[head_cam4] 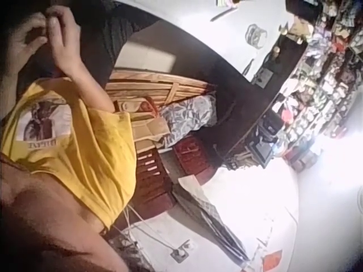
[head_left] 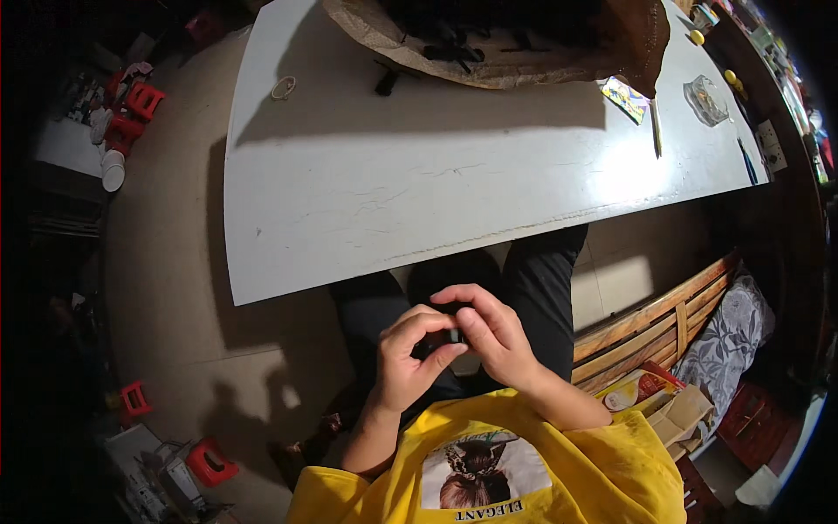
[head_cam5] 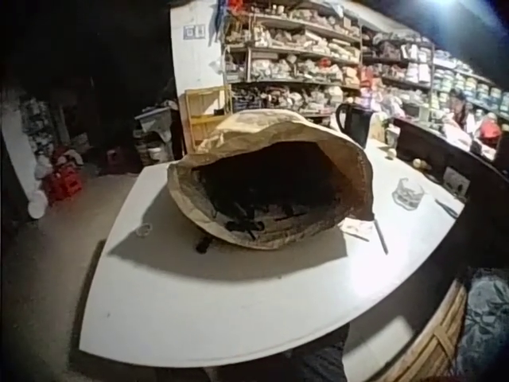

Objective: Assembling small plastic mechanical components by hand at a workstation.

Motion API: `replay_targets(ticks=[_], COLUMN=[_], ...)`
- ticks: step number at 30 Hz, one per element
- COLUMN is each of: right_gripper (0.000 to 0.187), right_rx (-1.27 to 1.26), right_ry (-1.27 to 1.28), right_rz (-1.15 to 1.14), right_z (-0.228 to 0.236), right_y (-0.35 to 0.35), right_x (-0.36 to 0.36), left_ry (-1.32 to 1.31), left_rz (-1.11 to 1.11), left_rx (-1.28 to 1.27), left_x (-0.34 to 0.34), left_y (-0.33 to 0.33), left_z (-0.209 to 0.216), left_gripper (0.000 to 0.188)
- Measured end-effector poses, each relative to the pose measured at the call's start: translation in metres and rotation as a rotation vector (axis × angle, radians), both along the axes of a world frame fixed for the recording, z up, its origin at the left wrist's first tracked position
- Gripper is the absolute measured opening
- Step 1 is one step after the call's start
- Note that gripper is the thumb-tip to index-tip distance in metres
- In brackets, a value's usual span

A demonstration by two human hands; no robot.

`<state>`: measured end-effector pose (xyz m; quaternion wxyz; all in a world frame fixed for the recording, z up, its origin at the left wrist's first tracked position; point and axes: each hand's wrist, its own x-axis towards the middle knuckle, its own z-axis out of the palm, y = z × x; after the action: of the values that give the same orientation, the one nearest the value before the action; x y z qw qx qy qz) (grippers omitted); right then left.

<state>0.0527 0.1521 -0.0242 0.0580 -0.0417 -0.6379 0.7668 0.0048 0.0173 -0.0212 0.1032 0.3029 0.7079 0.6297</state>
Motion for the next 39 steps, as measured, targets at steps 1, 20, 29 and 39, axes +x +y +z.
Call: replay_targets(ticks=[1, 20, 29, 39], right_gripper=[0.023, 0.023, 0.02, 0.02], right_rx=[0.0, 0.316, -0.682, -0.387], right_ry=[0.0, 0.219, -0.311, -0.334], right_rz=[0.001, -0.228, 0.185, 0.769], right_z=[-0.001, -0.008, 0.003, 0.004], right_y=[-0.003, -0.009, 0.014, 0.03], right_x=[0.002, 0.022, 0.022, 0.036], left_ry=[-0.018, -0.256, 0.275, 0.163], left_rz=[-0.001, 0.033, -0.04, -0.32], left_rx=[-0.007, 0.075, 0.023, 0.066], left_x=[0.001, 0.017, 0.008, 0.001], left_y=[0.003, 0.006, -0.009, -0.019], left_z=[0.0, -0.003, -0.003, 0.001], left_gripper=[0.02, 0.015, 0.028, 0.024])
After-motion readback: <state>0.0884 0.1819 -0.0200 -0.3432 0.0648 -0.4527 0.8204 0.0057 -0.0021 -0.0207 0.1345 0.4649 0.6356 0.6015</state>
